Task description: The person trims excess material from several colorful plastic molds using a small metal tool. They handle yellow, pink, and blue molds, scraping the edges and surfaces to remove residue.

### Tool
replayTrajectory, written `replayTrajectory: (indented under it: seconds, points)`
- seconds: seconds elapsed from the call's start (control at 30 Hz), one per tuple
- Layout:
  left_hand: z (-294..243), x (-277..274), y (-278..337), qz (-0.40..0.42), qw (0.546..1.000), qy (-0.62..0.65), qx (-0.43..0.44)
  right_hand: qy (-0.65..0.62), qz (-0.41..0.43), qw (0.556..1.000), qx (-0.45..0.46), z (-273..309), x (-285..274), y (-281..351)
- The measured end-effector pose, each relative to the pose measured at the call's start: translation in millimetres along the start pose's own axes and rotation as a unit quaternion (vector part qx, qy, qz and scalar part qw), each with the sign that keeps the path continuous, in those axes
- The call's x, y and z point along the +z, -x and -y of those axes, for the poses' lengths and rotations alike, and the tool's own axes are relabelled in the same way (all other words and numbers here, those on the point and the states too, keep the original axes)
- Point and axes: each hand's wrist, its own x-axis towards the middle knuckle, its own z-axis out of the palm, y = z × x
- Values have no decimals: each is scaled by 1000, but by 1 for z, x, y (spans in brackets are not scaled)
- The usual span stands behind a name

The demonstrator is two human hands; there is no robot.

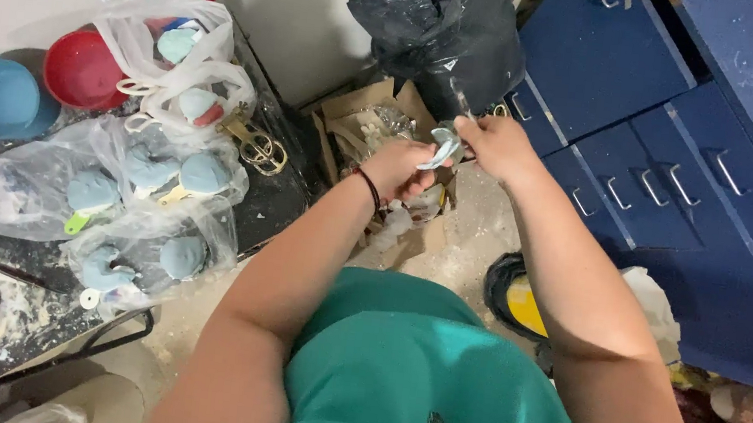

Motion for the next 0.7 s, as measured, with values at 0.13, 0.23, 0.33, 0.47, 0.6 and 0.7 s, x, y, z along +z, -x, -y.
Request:
replayTrajectory:
  seconds: [0.13,0.23,0.33,0.47,0.6,0.7]
  points:
    - [-2,10,16,3,1000,20,12,-58,4,998,13,-5,0,17]
    - [0,14,21,21,994,89,51,-133,-8,990,-40,-14,3,30]
    - [2,7,8,11,992,82,97,-159,-59,982,-79,-4,11,57]
    - [-18,6,29,-20,989,69,133,-156,-80,979,-99,-21,36,84]
    - [-27,-6,28,-32,976,40,213,-179,-39,974,-134,-15,58,102]
    - [-21,-8,21,-41,970,111,214,-147,-30,982,-118,-8,72,103]
